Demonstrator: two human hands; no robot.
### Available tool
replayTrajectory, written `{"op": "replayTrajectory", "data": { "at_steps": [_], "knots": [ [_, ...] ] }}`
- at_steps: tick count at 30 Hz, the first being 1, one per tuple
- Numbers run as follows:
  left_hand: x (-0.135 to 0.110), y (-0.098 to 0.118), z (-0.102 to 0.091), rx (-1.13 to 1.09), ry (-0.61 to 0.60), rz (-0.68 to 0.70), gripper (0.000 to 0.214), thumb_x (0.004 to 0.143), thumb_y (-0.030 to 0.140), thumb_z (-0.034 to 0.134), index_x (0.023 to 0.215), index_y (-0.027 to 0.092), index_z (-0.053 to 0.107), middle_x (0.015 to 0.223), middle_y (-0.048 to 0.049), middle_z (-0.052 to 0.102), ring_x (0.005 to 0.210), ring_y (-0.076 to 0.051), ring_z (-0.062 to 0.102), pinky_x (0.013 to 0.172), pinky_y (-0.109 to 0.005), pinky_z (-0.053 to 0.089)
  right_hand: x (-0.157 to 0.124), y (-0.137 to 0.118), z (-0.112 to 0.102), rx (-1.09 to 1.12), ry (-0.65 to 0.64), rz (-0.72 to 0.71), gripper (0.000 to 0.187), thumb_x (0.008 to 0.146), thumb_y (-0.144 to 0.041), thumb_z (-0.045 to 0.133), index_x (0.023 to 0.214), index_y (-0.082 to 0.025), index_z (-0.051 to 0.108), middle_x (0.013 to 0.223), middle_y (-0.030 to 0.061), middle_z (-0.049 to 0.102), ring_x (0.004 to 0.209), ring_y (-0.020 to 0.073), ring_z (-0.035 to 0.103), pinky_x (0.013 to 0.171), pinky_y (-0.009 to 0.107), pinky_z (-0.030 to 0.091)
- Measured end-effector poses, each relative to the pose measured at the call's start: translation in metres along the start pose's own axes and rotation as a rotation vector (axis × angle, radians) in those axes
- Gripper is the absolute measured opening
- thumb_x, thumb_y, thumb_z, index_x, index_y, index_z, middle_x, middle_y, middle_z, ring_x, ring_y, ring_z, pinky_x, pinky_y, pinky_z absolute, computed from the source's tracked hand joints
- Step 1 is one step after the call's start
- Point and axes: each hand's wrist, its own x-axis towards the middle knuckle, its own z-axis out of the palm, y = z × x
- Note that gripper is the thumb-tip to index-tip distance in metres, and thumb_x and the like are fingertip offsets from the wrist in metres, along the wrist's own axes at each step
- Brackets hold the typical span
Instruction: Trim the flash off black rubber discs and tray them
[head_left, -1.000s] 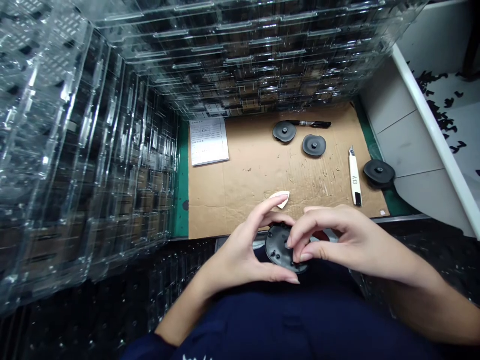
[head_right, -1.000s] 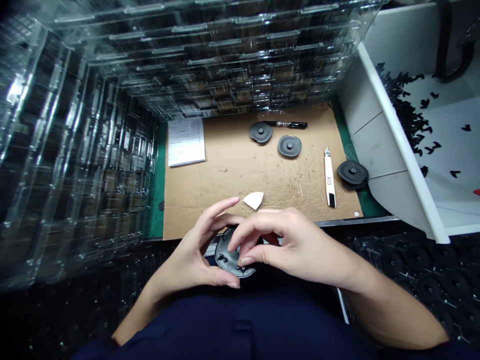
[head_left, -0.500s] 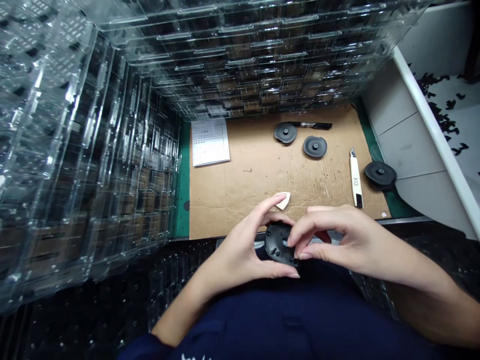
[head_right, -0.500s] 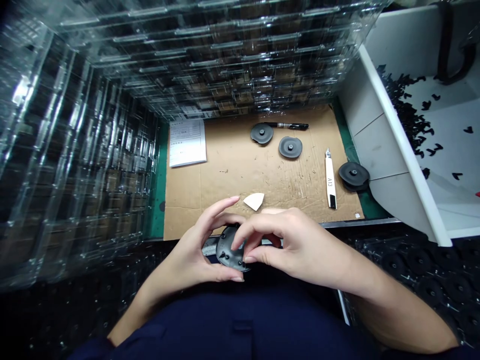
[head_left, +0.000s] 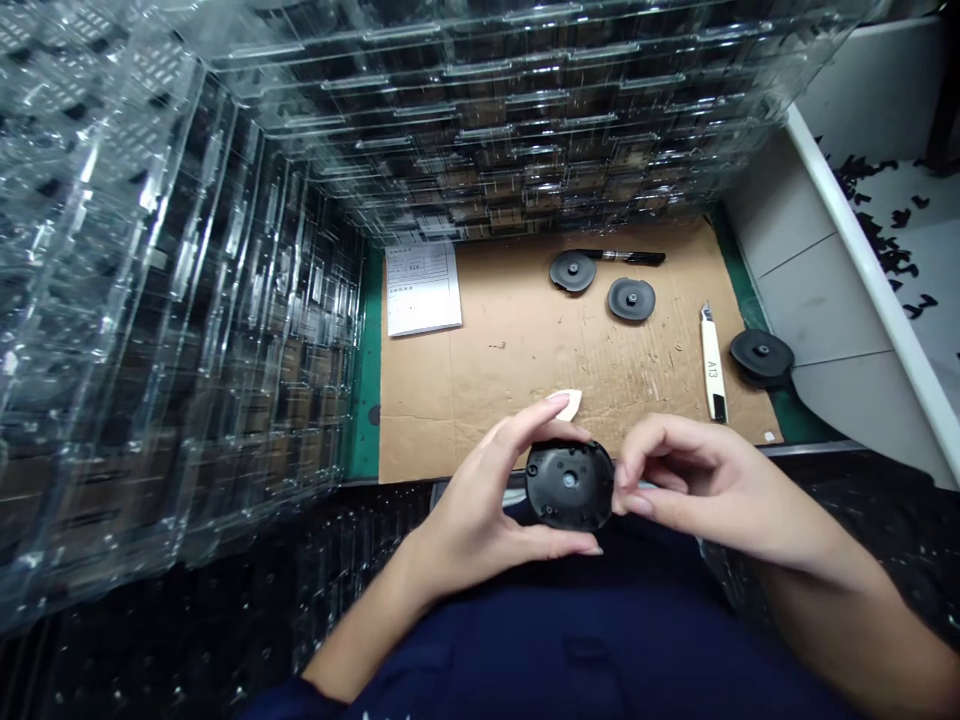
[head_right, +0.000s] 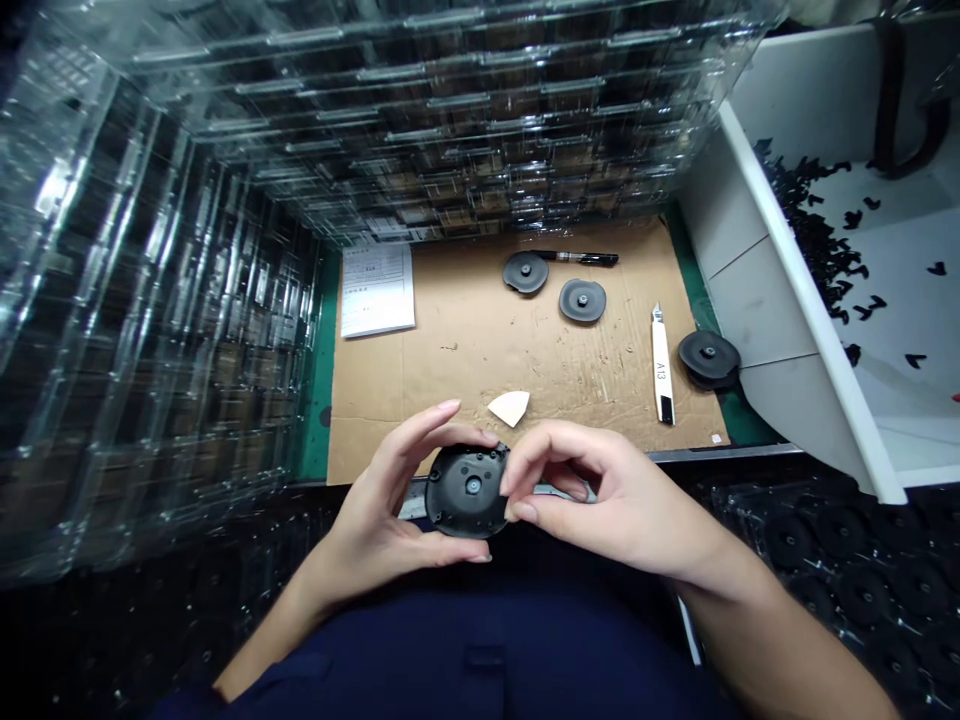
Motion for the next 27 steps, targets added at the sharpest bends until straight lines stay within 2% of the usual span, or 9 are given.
{"op": "replayTrajectory", "data": {
  "at_steps": [4, 8, 10, 14, 16, 19, 22, 24, 27],
  "knots": [
    [-0.002, -0.002, 0.001, -0.026, 0.045, 0.023, 0.098, 0.058, 0.028, 0.084, 0.139, 0.03, 0.029, 0.118, -0.0084, 0.059, 0.109, -0.025, 0.057, 0.103, -0.044, 0.04, -0.008, 0.01, -0.004, 0.032, 0.026, 0.02, 0.008, 0.088, -0.024, 0.057, 0.09, -0.018, 0.062, 0.067, -0.0013, 0.055, 0.056, 0.0075, 0.054, 0.054, 0.019, 0.042],
    [-0.004, -0.004, 0.003, -0.048, 0.069, 0.026, 0.098, 0.059, 0.026, 0.083, 0.139, 0.03, 0.027, 0.119, -0.0088, 0.059, 0.111, -0.025, 0.056, 0.105, -0.045, 0.038, -0.015, 0.018, -0.004, -0.124, 0.003, -0.082, 0.015, 0.091, -0.019, 0.05, 0.087, -0.019, 0.065, 0.085, 0.0045, 0.06, 0.082, 0.0136, 0.058, 0.074, 0.025, 0.045],
    [-0.004, -0.006, 0.004, -0.048, 0.069, 0.02, 0.099, 0.058, 0.026, 0.083, 0.139, 0.031, 0.026, 0.12, -0.009, 0.059, 0.113, -0.025, 0.055, 0.107, -0.047, 0.036, -0.02, 0.024, -0.002, -0.149, 0.05, -0.105, 0.016, 0.091, -0.019, 0.049, 0.085, -0.019, 0.064, 0.086, 0.0052, 0.06, 0.083, 0.015, 0.058, 0.074, 0.027, 0.044],
    [-0.003, -0.011, 0.002, -0.052, 0.041, -0.002, 0.1, 0.059, 0.025, 0.083, 0.14, 0.032, 0.025, 0.122, -0.01, 0.059, 0.115, -0.026, 0.055, 0.107, -0.047, 0.036, -0.031, 0.034, 0.005, -0.106, 0.18, -0.071, 0.015, 0.092, -0.019, 0.048, 0.094, -0.02, 0.063, 0.063, -0.0012, 0.056, 0.058, 0.0106, 0.054, 0.06, 0.024, 0.042],
    [-0.001, -0.014, 0.003, -0.083, 0.027, -0.017, 0.098, 0.06, 0.026, 0.082, 0.14, 0.032, 0.026, 0.122, -0.0103, 0.058, 0.115, -0.027, 0.055, 0.104, -0.046, 0.039, -0.033, 0.034, 0.009, -0.161, 0.27, -0.148, 0.018, 0.09, -0.013, 0.049, 0.094, -0.021, 0.065, 0.075, 0.0017, 0.06, 0.07, 0.012, 0.058, 0.068, 0.025, 0.044],
    [0.004, -0.014, 0.008, -0.19, 0.052, -0.097, 0.088, 0.063, 0.034, 0.08, 0.138, 0.03, 0.032, 0.122, -0.0103, 0.059, 0.114, -0.027, 0.056, 0.099, -0.043, 0.044, -0.031, 0.027, 0.014, -0.274, 0.342, -0.287, 0.023, 0.087, -0.008, 0.05, 0.097, -0.021, 0.066, 0.099, 0.006, 0.06, 0.095, 0.0147, 0.057, 0.084, 0.027, 0.045],
    [0.013, -0.011, 0.021, -0.266, 0.132, -0.294, 0.08, 0.064, 0.044, 0.077, 0.133, 0.029, 0.041, 0.12, -0.0083, 0.062, 0.115, -0.026, 0.056, 0.096, -0.034, 0.047, -0.027, 0.025, 0.016, -0.397, 0.39, -0.376, 0.027, 0.087, -0.02, 0.058, 0.114, -0.019, 0.061, 0.095, 0.0053, 0.062, 0.091, 0.0139, 0.057, 0.084, 0.026, 0.045],
    [0.021, -0.009, 0.032, -0.289, 0.097, -0.379, 0.072, 0.063, 0.048, 0.076, 0.127, 0.029, 0.05, 0.12, -0.0065, 0.063, 0.116, -0.026, 0.055, 0.094, -0.029, 0.047, -0.026, 0.028, 0.014, -0.501, 0.484, -0.422, 0.027, 0.086, -0.031, 0.061, 0.11, -0.018, 0.064, 0.088, 0.0042, 0.063, 0.085, 0.0138, 0.056, 0.084, 0.026, 0.045],
    [0.032, -0.008, 0.052, -0.373, -0.138, -0.46, 0.061, 0.066, 0.055, 0.07, 0.12, 0.028, 0.059, 0.114, -0.0059, 0.067, 0.101, -0.025, 0.063, 0.081, -0.027, 0.052, -0.04, 0.04, 0.004, -0.512, 0.647, -0.36, 0.022, 0.088, -0.037, 0.058, 0.087, -0.019, 0.072, 0.073, 0.0004, 0.06, 0.073, 0.0106, 0.056, 0.073, 0.022, 0.045]
  ]
}}
